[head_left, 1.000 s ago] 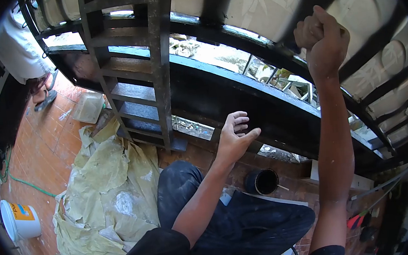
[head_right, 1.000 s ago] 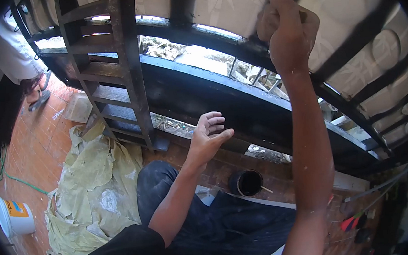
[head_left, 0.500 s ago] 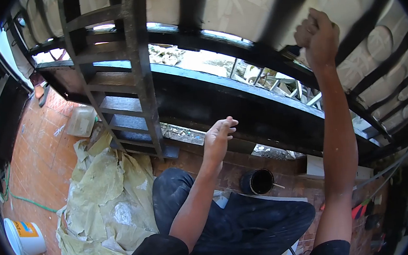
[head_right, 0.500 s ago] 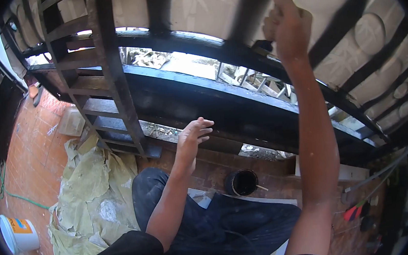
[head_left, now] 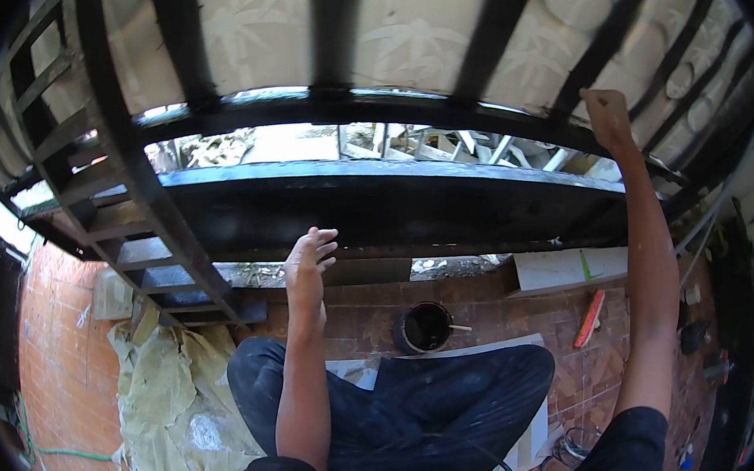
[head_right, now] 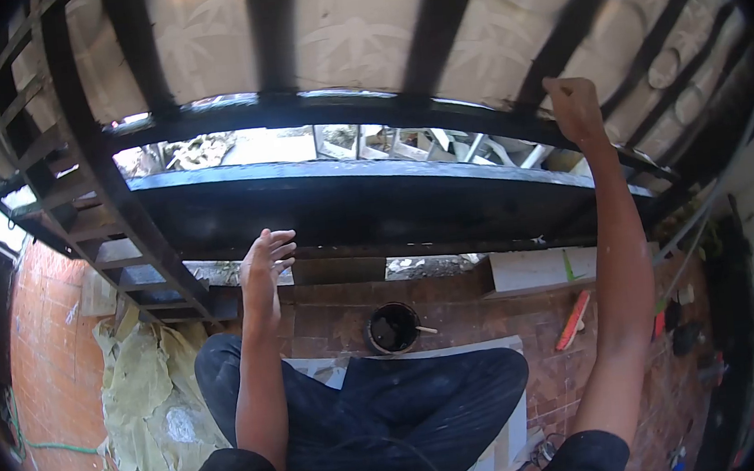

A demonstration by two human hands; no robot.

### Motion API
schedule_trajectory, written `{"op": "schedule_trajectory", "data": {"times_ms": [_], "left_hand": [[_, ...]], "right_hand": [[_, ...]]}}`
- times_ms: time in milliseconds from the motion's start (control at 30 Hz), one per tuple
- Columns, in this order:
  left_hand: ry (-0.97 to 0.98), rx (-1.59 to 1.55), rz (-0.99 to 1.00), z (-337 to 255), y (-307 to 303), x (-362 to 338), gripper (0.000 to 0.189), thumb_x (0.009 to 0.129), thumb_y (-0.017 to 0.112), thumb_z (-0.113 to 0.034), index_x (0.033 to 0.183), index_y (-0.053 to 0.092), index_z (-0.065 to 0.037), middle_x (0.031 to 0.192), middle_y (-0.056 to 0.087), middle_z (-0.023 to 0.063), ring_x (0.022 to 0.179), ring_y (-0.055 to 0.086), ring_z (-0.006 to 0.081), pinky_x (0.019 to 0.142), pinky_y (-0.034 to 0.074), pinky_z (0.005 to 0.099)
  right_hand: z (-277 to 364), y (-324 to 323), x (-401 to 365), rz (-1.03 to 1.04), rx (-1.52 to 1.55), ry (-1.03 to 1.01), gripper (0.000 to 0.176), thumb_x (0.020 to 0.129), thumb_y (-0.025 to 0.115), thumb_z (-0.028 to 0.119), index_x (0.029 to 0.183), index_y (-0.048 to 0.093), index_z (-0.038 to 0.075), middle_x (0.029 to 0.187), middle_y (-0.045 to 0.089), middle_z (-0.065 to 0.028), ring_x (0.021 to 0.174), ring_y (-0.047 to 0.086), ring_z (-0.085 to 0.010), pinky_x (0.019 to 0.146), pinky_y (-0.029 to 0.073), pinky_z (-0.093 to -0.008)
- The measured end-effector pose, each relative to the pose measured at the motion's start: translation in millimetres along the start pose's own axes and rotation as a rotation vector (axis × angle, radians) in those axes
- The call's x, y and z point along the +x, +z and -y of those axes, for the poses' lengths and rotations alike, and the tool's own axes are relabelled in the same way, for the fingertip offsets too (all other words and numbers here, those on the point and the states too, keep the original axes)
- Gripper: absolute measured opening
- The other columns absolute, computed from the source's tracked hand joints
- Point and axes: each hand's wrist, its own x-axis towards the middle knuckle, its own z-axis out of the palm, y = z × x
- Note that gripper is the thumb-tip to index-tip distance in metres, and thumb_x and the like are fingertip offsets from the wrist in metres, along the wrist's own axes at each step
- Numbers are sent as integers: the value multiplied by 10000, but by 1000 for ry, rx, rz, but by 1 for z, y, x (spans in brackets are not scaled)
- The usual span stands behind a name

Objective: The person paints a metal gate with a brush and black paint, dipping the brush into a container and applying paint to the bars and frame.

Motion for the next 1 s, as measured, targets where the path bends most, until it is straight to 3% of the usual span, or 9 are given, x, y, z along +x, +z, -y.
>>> {"op": "schedule_trajectory", "data": {"times_ms": [167, 367, 500, 567, 700, 767, 900, 967, 1000], "left_hand": [[70, 12, -19, -2, 7, -2, 389, 932, 435, -355, 1021, 599, -14, 1045, 624, 124, 978, 569, 213, 840, 424, 340], [64, -23, -7, -1, 4, -4, 408, 927, 432, -383, 1019, 581, -14, 1062, 608, 140, 1006, 553, 234, 867, 409, 356], [55, -31, 21, 7, -2, 0, 404, 927, 430, -380, 1038, 577, -20, 1075, 604, 136, 1024, 546, 242, 880, 401, 369], [6, -67, 18, 17, -2, 2, 402, 927, 430, -385, 1034, 580, -27, 1085, 601, 134, 1040, 539, 247, 889, 395, 379], [33, 14, 68, 25, 9, -2, 373, 939, 412, -351, 1037, 580, -33, 1068, 612, 117, 1011, 551, 223, 874, 400, 370], [42, 106, 52, 29, 13, -2, 345, 936, 419, -336, 1038, 582, -50, 1068, 615, 105, 1014, 551, 211, 887, 391, 373], [71, 198, 52, 35, 21, 3, 317, 927, 429, -319, 1012, 588, -58, 1073, 615, 104, 1014, 554, 215, 878, 393, 379], [85, 154, 72, 38, 27, 10, 322, 928, 423, -322, 1003, 587, -55, 1079, 611, 120, 1018, 553, 230, 869, 402, 381], [84, 161, 68, 37, 34, 11, 328, 929, 418, -325, 1001, 587, -54, 1087, 606, 131, 1023, 552, 240, 870, 404, 381]], "right_hand": [[21, -9, -12, -11, -299, -215, 316, 790, 521, 195, 642, 472, -80, 518, 406, -196, 476, 352, -208, 524, 372, -381], [145, 104, -23, 150, 418, -467, 374, 848, 520, 168, 527, 428, 0, 463, 365, 23, 469, 350, -50, 405, 272, -273], [212, 151, -19, -124, 794, -661, 335, 862, 481, 134, 548, 436, 28, 447, 361, 28, 391, 291, -71, 385, 237, -285], [217, 146, -18, 57, 1213, -372, 322, 857, 484, 122, 555, 422, 28, 442, 332, 22, 382, 268, -80, 382, 233, -290], [126, 113, 5, -135, 1022, -245, 177, 813, 543, 126, 658, 524, 43, 536, 411, 33, 400, 370, -97, 374, 297, -273], [67, 67, 0, 100, 1558, -20, 172, 818, 558, 129, 664, 524, 60, 549, 396, 27, 428, 375, -83, 373, 291, -240], [-31, -21, -8, -86, 1208, 57, 197, 830, 549, 151, 659, 533, 55, 567, 386, 23, 442, 384, -77, 378, 296, -230], [-100, -52, -3, -416, 443, -90, 174, 820, 562, 168, 711, 565, 33, 576, 402, 10, 451, 411, -88, 393, 329, -245], [-122, -81, 0, -352, 597, 82, 195, 807, 560, 178, 696, 572, 19, 566, 422, 5, 456, 416, -99, 414, 340, -260]]}}
